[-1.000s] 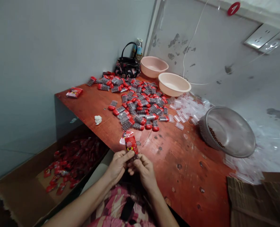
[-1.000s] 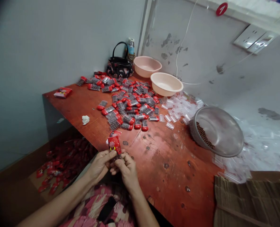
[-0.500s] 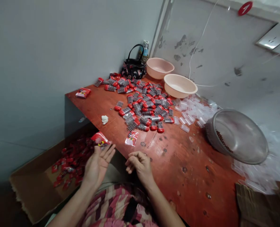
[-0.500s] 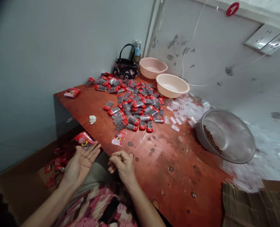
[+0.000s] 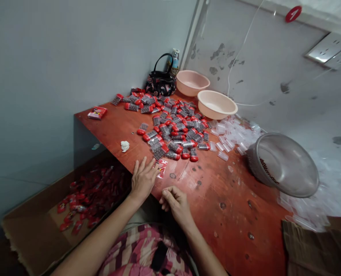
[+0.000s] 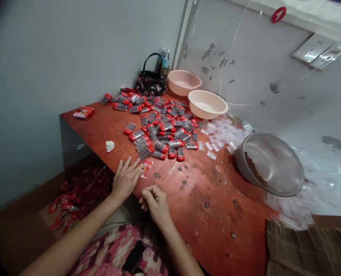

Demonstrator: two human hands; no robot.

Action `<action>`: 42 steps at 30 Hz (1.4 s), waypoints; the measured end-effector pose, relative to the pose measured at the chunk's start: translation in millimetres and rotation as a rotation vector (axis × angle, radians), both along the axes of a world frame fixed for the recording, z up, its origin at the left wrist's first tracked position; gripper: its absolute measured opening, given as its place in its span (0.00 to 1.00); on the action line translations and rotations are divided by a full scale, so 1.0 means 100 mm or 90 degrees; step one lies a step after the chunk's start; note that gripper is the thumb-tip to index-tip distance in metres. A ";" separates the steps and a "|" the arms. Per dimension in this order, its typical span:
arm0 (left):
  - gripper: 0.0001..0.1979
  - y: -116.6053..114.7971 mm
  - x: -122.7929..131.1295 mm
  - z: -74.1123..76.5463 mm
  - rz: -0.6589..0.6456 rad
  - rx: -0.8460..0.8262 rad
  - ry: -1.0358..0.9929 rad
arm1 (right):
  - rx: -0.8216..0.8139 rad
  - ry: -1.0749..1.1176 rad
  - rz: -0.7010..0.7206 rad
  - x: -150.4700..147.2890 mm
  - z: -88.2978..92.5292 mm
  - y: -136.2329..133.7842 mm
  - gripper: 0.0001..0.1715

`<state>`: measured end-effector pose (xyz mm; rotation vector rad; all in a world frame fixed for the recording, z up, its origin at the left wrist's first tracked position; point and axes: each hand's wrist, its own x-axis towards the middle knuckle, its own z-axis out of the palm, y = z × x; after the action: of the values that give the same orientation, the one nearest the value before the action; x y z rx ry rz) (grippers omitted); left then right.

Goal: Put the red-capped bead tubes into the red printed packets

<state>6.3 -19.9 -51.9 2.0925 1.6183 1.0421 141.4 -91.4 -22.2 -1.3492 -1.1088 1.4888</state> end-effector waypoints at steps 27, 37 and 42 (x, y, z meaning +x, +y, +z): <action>0.10 -0.29 -0.18 0.24 0.026 -0.472 -0.684 | 0.173 -0.631 -0.020 -0.12 0.26 1.09 0.29; 0.09 -0.31 -0.36 0.26 0.144 -0.513 -0.941 | 0.172 -0.596 -0.072 -0.28 0.20 1.31 0.17; 0.08 -0.26 -0.34 0.22 0.161 -0.529 -1.029 | 0.120 -0.121 -0.010 -0.14 0.27 0.71 0.13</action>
<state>-27.9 -45.8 -29.9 0.1646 0.9961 1.2070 127.1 -20.8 5.1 -1.3838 -1.3195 1.2296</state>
